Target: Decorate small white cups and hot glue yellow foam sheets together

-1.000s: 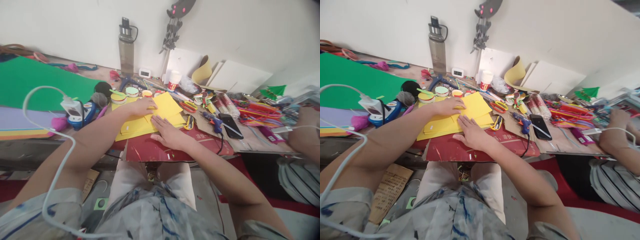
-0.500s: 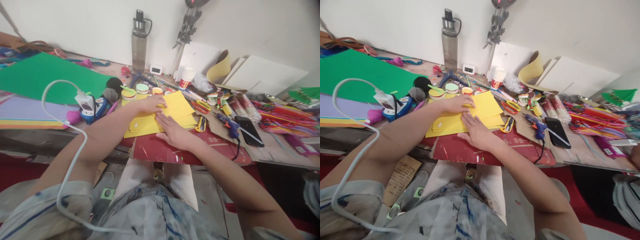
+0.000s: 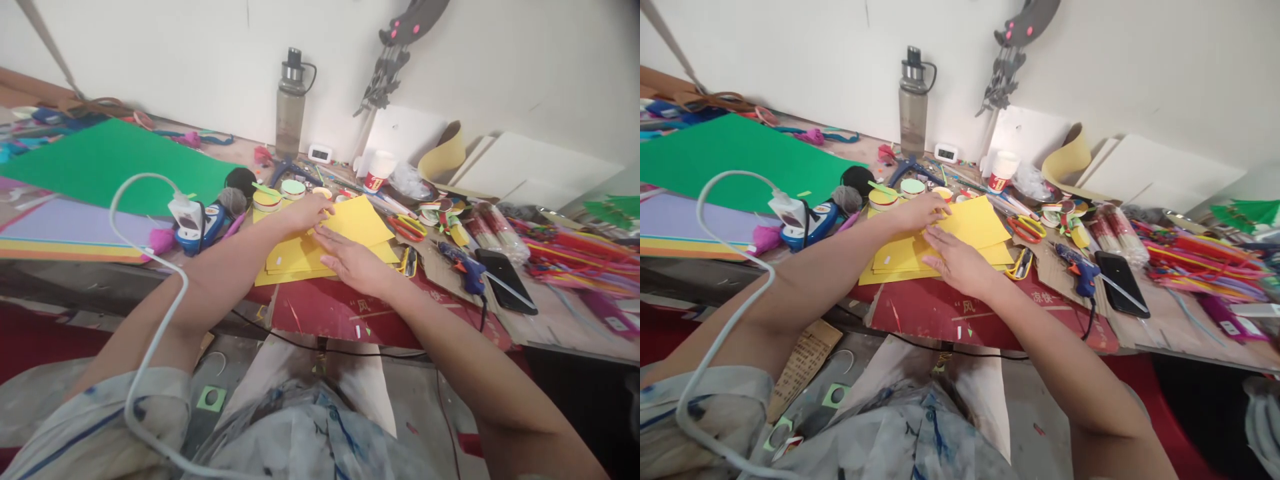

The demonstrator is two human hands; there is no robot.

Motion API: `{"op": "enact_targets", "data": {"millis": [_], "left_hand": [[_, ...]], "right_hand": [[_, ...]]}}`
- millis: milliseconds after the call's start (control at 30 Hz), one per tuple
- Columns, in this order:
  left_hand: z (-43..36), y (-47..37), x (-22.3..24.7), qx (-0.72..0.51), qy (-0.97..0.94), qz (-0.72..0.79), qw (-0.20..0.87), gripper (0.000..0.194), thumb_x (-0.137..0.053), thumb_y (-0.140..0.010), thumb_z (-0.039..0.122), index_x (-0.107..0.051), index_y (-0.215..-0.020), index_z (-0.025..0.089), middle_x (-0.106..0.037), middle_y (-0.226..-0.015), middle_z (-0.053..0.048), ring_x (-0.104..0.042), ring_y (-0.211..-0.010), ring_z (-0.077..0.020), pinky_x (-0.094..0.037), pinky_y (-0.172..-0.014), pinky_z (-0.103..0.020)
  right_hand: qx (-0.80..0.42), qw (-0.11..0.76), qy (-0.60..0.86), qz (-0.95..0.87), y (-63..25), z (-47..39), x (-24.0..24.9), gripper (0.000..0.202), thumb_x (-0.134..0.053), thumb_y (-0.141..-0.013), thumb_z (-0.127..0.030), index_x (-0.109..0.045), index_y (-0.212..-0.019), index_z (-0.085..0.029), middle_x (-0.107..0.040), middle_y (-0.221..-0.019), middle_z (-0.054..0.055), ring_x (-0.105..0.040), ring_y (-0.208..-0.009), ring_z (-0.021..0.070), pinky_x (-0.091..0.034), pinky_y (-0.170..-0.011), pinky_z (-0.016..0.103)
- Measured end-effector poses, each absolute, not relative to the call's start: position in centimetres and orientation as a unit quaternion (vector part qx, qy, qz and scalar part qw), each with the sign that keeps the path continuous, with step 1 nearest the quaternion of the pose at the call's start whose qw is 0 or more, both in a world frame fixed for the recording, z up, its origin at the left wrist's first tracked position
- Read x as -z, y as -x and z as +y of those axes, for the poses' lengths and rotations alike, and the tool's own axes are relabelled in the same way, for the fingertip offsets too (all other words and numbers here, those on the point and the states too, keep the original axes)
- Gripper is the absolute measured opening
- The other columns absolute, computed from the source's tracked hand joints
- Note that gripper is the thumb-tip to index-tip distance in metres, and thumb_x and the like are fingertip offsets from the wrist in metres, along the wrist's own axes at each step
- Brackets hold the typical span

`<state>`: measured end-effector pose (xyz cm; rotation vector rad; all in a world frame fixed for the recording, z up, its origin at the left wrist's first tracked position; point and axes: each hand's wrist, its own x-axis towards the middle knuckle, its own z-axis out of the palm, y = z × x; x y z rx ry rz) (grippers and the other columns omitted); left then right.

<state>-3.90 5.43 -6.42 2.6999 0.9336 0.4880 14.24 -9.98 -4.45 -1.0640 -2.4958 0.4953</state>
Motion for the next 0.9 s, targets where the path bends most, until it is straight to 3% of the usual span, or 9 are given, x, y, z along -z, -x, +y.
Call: {"op": "enact_targets", "data": {"millis": [167, 333, 467, 567, 667, 800, 900], "left_hand": [[4.4, 4.6, 5.9, -0.156, -0.907, 0.383, 0.076, 0.043, -0.061, -0.09, 0.027, -0.067, -0.131, 0.019, -0.063, -0.138, -0.012, -0.056, -0.131, -0.0267, -0.042, -0.115, -0.039], [4.0, 4.7, 5.2, -0.113, -0.884, 0.447, 0.078, 0.05, -0.066, -0.089, 0.033, -0.064, -0.138, 0.02, -0.064, -0.139, -0.013, -0.056, -0.132, -0.0318, -0.044, -0.112, -0.041], [4.2, 4.6, 4.7, -0.164, -0.848, 0.482, 0.147, 0.045, -0.07, -0.084, 0.031, -0.069, -0.127, 0.016, -0.073, -0.116, -0.011, -0.067, -0.107, -0.027, -0.051, -0.094, -0.036], [4.1, 4.7, 4.1, -0.185, -0.833, 0.487, 0.186, 0.032, -0.069, -0.081, 0.03, -0.074, -0.108, 0.014, -0.075, -0.097, -0.007, -0.067, -0.089, -0.0221, -0.051, -0.082, -0.033], [4.0, 4.7, 3.8, -0.177, -0.839, 0.482, 0.181, 0.022, -0.065, -0.083, 0.029, -0.074, -0.097, 0.014, -0.076, -0.096, -0.008, -0.067, -0.088, -0.0219, -0.05, -0.081, -0.033], [4.3, 4.8, 3.8, -0.178, -0.836, 0.492, 0.163, 0.025, -0.066, -0.081, 0.028, -0.074, -0.101, 0.015, -0.076, -0.103, -0.009, -0.068, -0.095, -0.0238, -0.051, -0.087, -0.035], [4.6, 5.1, 3.7, -0.181, -0.834, 0.492, 0.172, 0.021, -0.067, -0.079, 0.029, -0.074, -0.094, 0.015, -0.076, -0.095, -0.007, -0.068, -0.09, -0.0227, -0.051, -0.082, -0.034]], "right_hand": [[-0.154, 0.142, 0.373, -0.904, -13.4, -9.7, 5.9, 0.076, -0.034, -0.105, -0.065, -0.052, -0.156, -0.011, -0.042, -0.165, 0.021, -0.034, -0.159, 0.033, -0.031, -0.13, 0.06], [-0.199, 0.162, 0.363, -0.896, -13.8, -10.1, 5.8, 0.079, -0.031, -0.105, -0.067, -0.054, -0.155, -0.011, -0.044, -0.164, 0.02, -0.034, -0.158, 0.0326, -0.029, -0.131, 0.058], [-0.262, 0.23, 0.358, -0.866, -15.0, -9.9, 5.0, 0.071, -0.028, -0.106, -0.065, -0.053, -0.156, -0.021, -0.049, -0.163, 0.013, -0.039, -0.156, 0.028, -0.032, -0.13, 0.056], [-0.244, 0.215, 0.349, -0.879, -15.3, -9.8, 5.2, 0.068, -0.033, -0.106, -0.064, -0.053, -0.157, -0.022, -0.048, -0.163, 0.012, -0.036, -0.157, 0.0286, -0.029, -0.131, 0.058], [-0.222, 0.164, 0.326, -0.904, -15.0, -10.0, 5.9, 0.067, -0.041, -0.105, -0.06, -0.05, -0.159, -0.021, -0.043, -0.166, 0.014, -0.031, -0.16, 0.0299, -0.026, -0.131, 0.061], [-0.227, 0.137, 0.303, -0.915, -14.5, -10.8, 5.7, 0.07, -0.046, -0.104, -0.06, -0.046, -0.161, -0.02, -0.037, -0.169, 0.014, -0.026, -0.162, 0.0286, -0.024, -0.132, 0.059], [-0.277, 0.139, 0.268, -0.912, -14.4, -11.5, 4.6, 0.066, -0.043, -0.105, -0.06, -0.055, -0.155, -0.018, -0.046, -0.164, 0.012, -0.035, -0.158, 0.0266, -0.028, -0.132, 0.053]]}}
